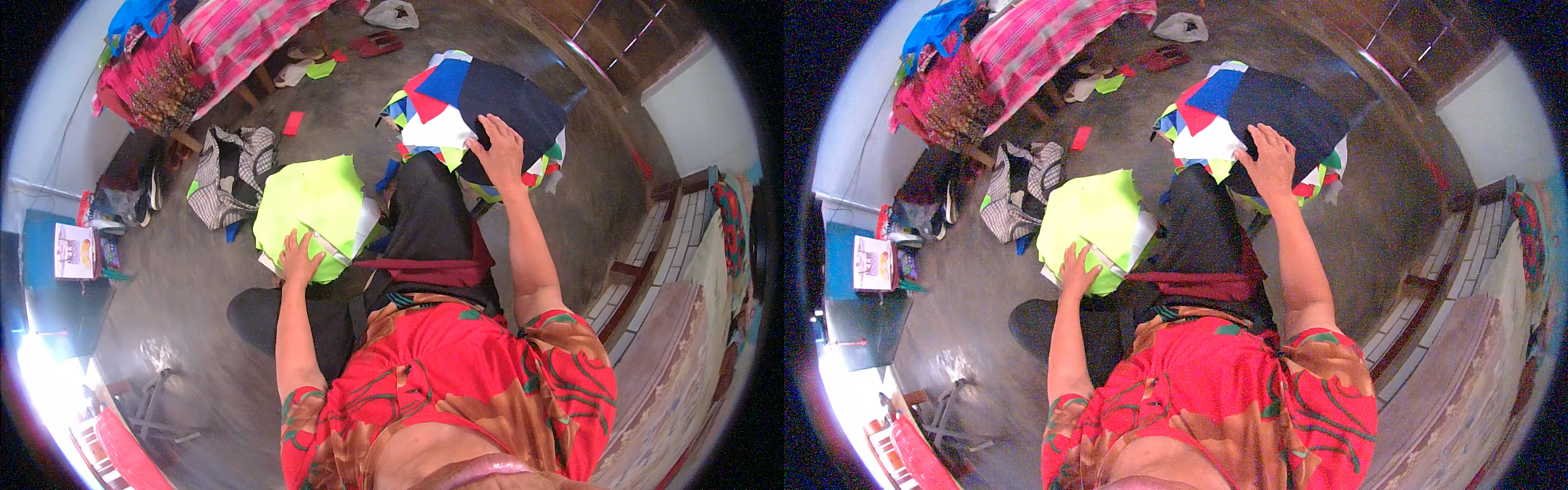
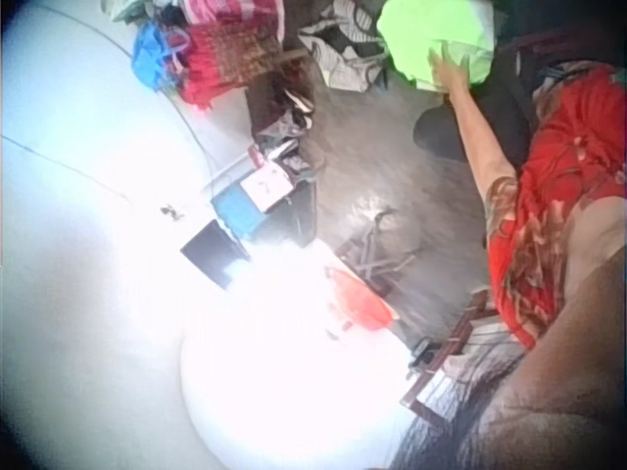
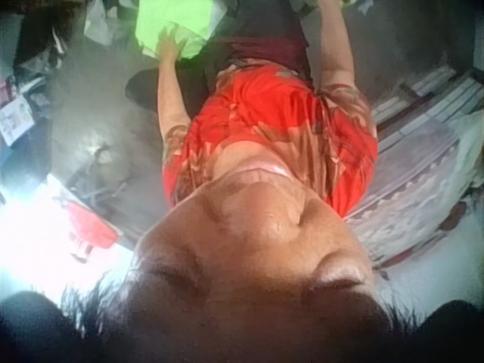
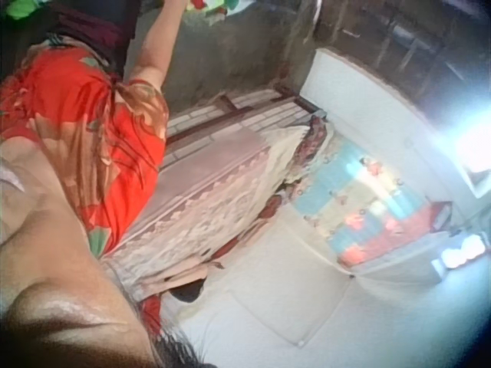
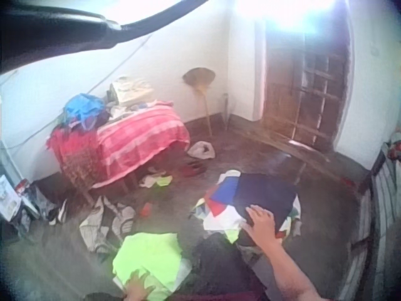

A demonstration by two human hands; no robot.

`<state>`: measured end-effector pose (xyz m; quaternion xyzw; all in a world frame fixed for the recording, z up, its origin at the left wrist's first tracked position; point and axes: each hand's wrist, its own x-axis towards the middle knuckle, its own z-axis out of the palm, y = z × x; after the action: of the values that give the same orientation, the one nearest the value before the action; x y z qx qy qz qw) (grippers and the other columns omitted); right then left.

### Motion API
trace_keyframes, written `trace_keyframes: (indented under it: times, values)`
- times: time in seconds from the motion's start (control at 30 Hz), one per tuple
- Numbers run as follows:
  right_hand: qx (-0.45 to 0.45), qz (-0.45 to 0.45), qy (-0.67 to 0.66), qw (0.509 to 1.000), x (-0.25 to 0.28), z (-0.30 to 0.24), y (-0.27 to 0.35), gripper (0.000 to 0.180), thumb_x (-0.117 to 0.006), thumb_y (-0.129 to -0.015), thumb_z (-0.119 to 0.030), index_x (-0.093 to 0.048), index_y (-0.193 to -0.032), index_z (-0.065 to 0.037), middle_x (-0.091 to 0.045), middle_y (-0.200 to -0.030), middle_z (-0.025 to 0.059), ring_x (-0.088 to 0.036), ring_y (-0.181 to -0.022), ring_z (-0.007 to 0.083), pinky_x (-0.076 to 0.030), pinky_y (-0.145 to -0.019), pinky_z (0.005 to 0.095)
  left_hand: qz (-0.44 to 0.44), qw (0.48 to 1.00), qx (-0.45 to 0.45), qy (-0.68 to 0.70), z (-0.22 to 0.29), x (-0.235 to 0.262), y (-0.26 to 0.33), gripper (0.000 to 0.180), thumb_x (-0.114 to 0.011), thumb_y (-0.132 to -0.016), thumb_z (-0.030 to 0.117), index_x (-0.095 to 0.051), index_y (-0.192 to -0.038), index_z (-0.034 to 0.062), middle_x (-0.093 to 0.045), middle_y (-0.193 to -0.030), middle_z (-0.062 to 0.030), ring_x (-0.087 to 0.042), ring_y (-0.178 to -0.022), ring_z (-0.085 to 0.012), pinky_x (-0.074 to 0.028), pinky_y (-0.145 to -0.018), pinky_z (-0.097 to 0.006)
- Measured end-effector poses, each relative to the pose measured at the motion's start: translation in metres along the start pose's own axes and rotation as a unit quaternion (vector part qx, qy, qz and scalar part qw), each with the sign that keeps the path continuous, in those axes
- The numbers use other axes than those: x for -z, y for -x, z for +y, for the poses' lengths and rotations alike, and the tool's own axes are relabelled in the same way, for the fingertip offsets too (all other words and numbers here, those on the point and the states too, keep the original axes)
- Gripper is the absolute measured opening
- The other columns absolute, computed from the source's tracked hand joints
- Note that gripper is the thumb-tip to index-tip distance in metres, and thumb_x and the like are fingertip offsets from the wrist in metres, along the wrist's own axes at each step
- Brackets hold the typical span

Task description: The person sits on the floor and sorts colorful fabric pieces by picking them up one at a time from a pile and placing them onto a growing stack on their lap. The person handles various colors including green, blue, red, white, and black, arranging them in layers.

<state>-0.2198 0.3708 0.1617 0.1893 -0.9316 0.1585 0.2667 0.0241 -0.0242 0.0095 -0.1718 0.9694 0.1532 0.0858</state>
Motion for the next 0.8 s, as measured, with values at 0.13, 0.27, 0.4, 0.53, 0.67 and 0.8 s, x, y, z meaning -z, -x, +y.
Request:
trace_keyframes:
  times: [0.13,0.27,0.4,0.53,0.67,0.8]
  values:
    - [-0.002,-0.01,-0.006,1.0,0.001,0.006,-0.001,0.046,-0.066,-0.077,-0.037,-0.059,-0.115,-0.012,-0.055,-0.123,0.0068,-0.05,-0.115,0.0229,-0.036,-0.095,0.0389,0.004,1.0,-0.001,-0.004,-0.001,-0.003,-0.003,0.069,-0.068,-0.074,0.042,-0.038,-0.134,0.0268,-0.021,-0.147,-0.0129,-0.019,-0.135,-0.033,-0.025,-0.101,-0.057]
    - [-0.001,-0.014,0.003,1.0,0.005,0.002,-0.004,0.04,-0.065,-0.079,-0.035,-0.061,-0.112,-0.012,-0.058,-0.12,0.0062,-0.053,-0.111,0.0229,-0.039,-0.092,0.0387,-0.002,1.0,0.005,0.005,-0.002,-0.004,-0.004,0.069,-0.069,-0.074,0.042,-0.039,-0.134,0.0269,-0.02,-0.147,-0.0124,-0.018,-0.136,-0.0326,-0.024,-0.102,-0.057]
    - [0.007,0.007,0.008,1.0,0.003,0.005,-0.004,0.032,-0.062,-0.082,-0.029,-0.063,-0.109,-0.013,-0.061,-0.115,0.005,-0.057,-0.106,0.0224,-0.041,-0.089,0.0381,-0.009,1.0,0.015,0.009,0.0,-0.001,-0.003,0.069,-0.069,-0.074,0.042,-0.039,-0.134,0.027,-0.02,-0.147,-0.0119,-0.017,-0.136,-0.0323,-0.023,-0.102,-0.057]
    - [0.01,0.046,0.003,0.999,-0.006,0.01,-0.005,0.023,-0.062,-0.081,-0.023,-0.064,-0.102,-0.013,-0.064,-0.106,0.0039,-0.06,-0.099,0.0212,-0.043,-0.085,0.0365,-0.017,0.999,0.024,0.013,0.002,0.003,-0.001,0.067,-0.069,-0.075,0.04,-0.039,-0.134,0.0269,-0.02,-0.147,-0.0111,-0.016,-0.137,-0.0308,-0.021,-0.104,-0.056]
    - [-0.033,0.04,-0.002,0.999,-0.002,0.008,-0.012,0.015,-0.06,-0.083,-0.022,-0.064,-0.093,-0.012,-0.065,-0.102,0.0037,-0.061,-0.094,0.0219,-0.043,-0.083,0.0364,-0.012,1.0,0.022,0.017,0.003,0.003,-0.001,0.066,-0.069,-0.075,0.04,-0.04,-0.133,0.0268,-0.02,-0.147,-0.0107,-0.016,-0.137,-0.0295,-0.021,-0.105,-0.055]
    - [-0.111,0.104,-0.106,0.983,0.017,-0.001,-0.039,0.015,-0.058,-0.085,-0.021,-0.063,-0.093,-0.01,-0.065,-0.081,0.0128,-0.063,-0.072,0.032,-0.048,-0.066,0.0389,-0.014,0.999,0.027,0.027,0.004,0.004,-0.001,0.066,-0.069,-0.074,0.04,-0.041,-0.133,0.0263,-0.021,-0.147,-0.0105,-0.016,-0.137,-0.0292,-0.02,-0.105,-0.055]
